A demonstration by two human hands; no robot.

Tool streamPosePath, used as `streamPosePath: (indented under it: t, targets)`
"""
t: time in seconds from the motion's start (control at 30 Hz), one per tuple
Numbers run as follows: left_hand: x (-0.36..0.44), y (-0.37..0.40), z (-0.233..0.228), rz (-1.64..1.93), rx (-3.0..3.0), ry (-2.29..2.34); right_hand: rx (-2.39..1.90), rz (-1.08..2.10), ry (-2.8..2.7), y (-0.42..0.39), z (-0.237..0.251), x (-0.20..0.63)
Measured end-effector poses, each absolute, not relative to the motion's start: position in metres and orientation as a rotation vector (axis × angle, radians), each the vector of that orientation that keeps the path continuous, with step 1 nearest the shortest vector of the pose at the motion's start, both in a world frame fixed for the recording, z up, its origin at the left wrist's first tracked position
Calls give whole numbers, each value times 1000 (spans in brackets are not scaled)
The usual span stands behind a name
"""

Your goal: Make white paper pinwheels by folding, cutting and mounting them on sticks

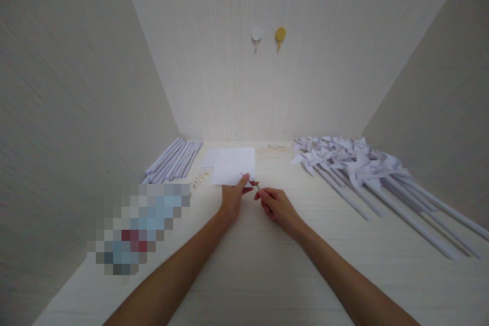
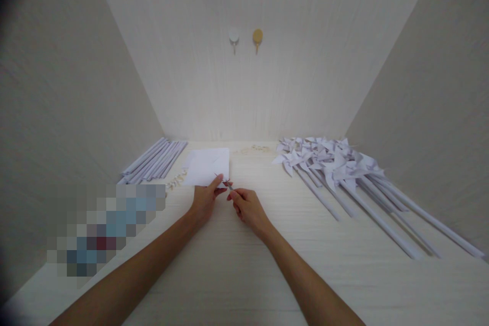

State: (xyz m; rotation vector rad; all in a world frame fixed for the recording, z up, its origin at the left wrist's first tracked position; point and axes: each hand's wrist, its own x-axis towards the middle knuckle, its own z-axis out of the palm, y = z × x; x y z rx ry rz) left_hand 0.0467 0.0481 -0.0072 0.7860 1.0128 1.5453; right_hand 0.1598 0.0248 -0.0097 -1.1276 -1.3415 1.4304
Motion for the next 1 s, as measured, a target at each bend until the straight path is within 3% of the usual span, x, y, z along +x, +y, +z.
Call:
streamPosePath:
  t: [0.47,1.0]
  targets:
    - [45,51,-9,1608,742,1051,-1081,1376,-1155,23,-7,160]
    - [49,43,-7,1514,1080,999,-1061,1408,-1047,24,-11,159]
